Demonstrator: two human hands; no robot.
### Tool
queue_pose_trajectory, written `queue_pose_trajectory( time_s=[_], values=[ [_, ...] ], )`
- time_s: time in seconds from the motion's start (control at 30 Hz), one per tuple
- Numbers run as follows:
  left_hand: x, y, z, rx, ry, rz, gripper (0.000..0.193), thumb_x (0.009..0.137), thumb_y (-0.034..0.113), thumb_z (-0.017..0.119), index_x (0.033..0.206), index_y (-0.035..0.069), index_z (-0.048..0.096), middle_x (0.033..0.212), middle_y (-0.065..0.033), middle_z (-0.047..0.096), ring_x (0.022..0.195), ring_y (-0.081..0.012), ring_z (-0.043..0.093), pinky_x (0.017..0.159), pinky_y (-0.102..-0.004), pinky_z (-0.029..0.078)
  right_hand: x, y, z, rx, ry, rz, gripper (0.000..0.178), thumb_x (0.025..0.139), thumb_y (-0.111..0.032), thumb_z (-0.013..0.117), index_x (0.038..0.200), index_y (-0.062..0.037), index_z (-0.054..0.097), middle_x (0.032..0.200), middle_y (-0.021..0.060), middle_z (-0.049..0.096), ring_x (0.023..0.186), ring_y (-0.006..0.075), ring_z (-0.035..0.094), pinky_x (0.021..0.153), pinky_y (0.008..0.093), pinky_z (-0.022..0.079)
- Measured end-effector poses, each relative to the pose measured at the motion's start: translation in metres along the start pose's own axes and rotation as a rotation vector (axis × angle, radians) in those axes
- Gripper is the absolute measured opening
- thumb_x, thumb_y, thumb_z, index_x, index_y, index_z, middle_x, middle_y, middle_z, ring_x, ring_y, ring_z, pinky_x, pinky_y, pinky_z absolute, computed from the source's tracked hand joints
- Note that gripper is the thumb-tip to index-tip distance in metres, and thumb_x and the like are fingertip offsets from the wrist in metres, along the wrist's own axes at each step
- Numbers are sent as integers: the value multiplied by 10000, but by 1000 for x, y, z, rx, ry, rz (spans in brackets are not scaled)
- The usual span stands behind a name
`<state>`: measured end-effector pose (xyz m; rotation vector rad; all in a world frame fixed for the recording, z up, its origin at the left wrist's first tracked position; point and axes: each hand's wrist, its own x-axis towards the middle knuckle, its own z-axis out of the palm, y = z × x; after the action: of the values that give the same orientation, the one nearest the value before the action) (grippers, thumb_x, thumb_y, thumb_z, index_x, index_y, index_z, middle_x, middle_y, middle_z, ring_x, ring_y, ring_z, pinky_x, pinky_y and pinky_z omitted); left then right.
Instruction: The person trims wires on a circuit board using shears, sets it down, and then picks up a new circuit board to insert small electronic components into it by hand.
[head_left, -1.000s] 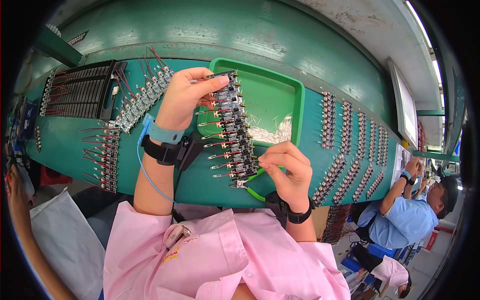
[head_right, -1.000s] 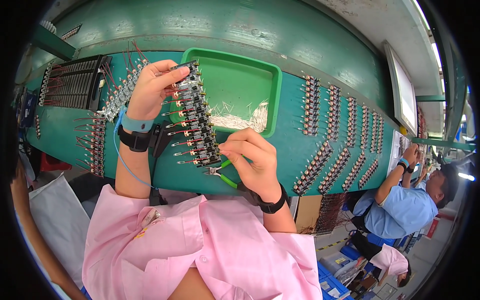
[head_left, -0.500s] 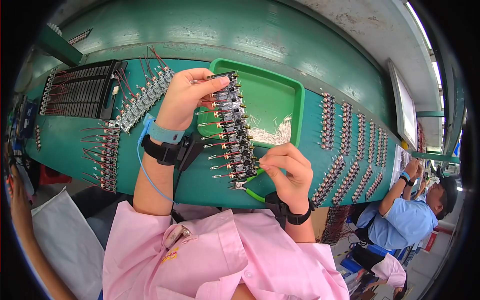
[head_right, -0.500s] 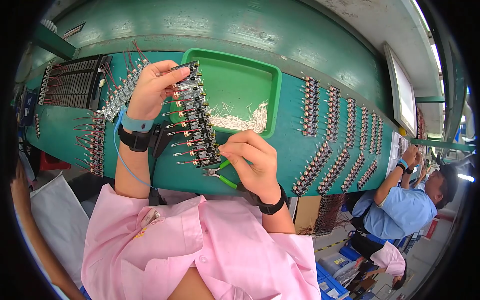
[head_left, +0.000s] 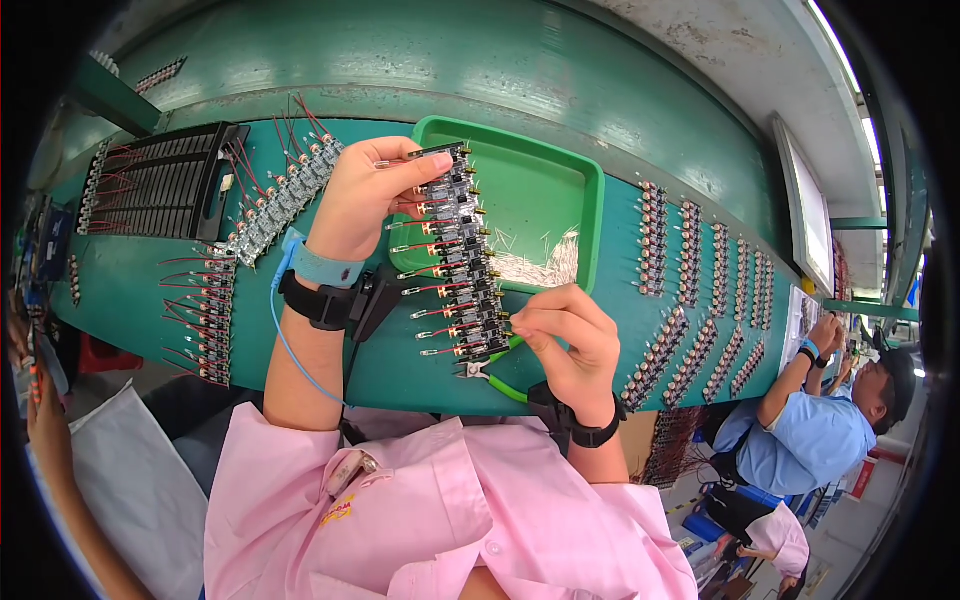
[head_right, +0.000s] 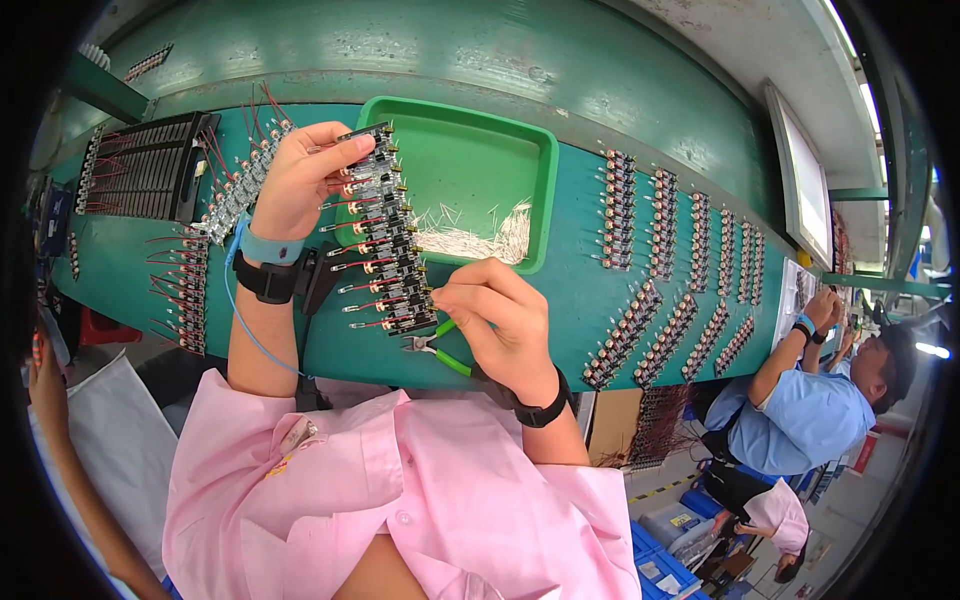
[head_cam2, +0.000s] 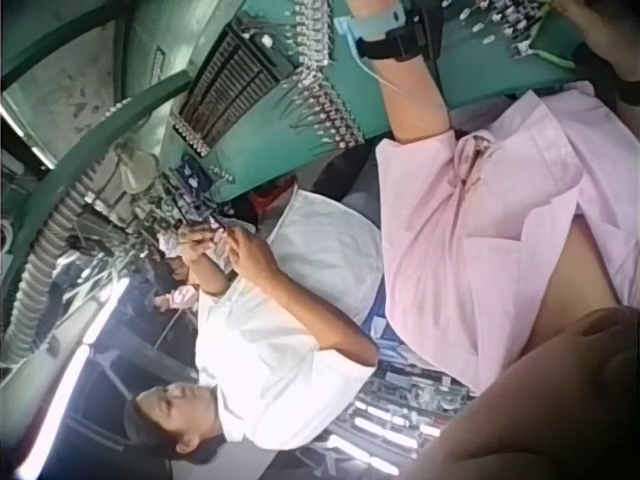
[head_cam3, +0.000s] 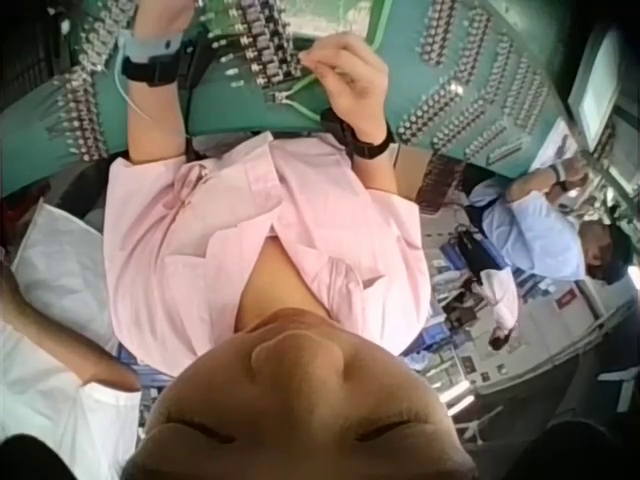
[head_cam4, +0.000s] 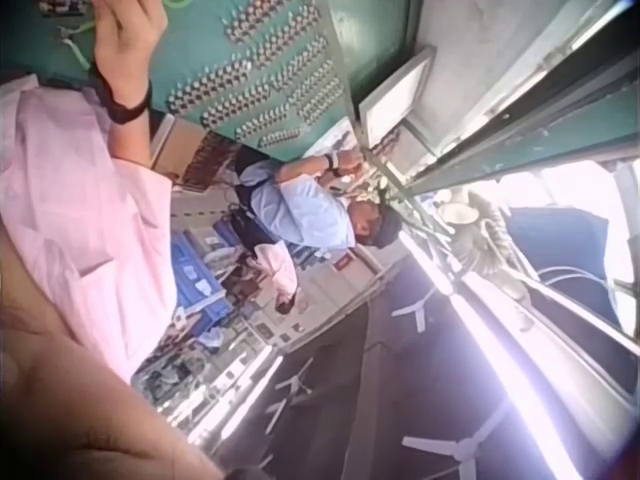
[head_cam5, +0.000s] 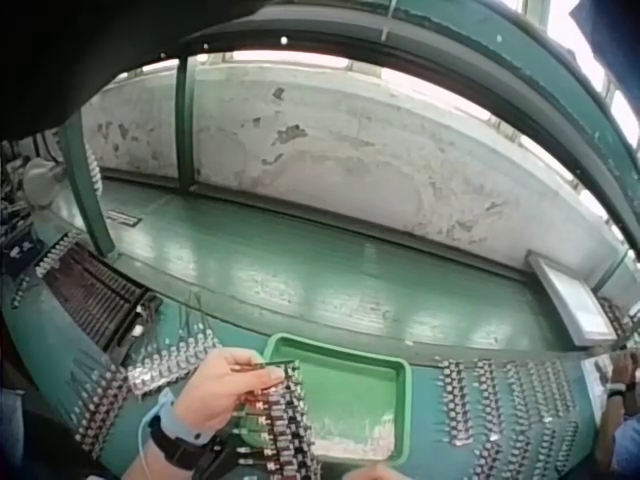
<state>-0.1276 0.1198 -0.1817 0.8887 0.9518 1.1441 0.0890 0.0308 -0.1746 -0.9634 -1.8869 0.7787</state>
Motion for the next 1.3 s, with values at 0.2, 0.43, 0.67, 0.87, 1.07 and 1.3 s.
queue_pose_trajectory(
  time_s=[0.2,0.43,0.67,0.87,1.07,1.3],
  values=[
    [0,0,0,-3,6,-3,145,750,150,646,676,49,572,644,-4,571,529,-54,520,468,-186,412,2,-2,-1,-47,-53,-18,111,680,79,606,767,11,601,755,89,555,624,152,535,536,233,427],
    [1,-2,-1,0,-4,-1,149,751,152,646,680,44,572,641,-6,570,521,-53,513,467,-187,409,2,-4,1,-58,-24,27,112,693,84,581,780,16,569,760,88,551,623,165,525,534,239,420],
    [1,-4,7,-6,-50,-30,150,751,155,647,695,32,582,636,-3,568,518,-49,502,464,-187,399,3,-2,0,-53,-32,84,105,705,88,567,780,17,546,760,83,544,631,151,512,537,226,411],
    [2,-7,12,30,-47,-21,94,789,112,593,729,43,570,660,8,573,528,-29,507,452,-165,378,4,-1,-5,-61,-48,72,110,704,92,565,775,11,543,761,80,541,626,152,508,529,232,407],
    [-1,-3,15,-3,-7,-3,137,752,138,644,713,18,590,641,-14,581,523,-54,519,471,-182,408,18,26,-31,-451,-4,154,140,678,57,593,798,-4,555,748,97,537,627,191,529,537,270,421],
    [-5,5,9,39,-21,-7,98,786,115,599,725,44,567,659,10,571,536,-26,501,456,-166,370,32,33,-22,-612,-182,210,139,638,-1,628,768,-15,583,713,109,542,638,242,559,566,325,439]
  ],
)
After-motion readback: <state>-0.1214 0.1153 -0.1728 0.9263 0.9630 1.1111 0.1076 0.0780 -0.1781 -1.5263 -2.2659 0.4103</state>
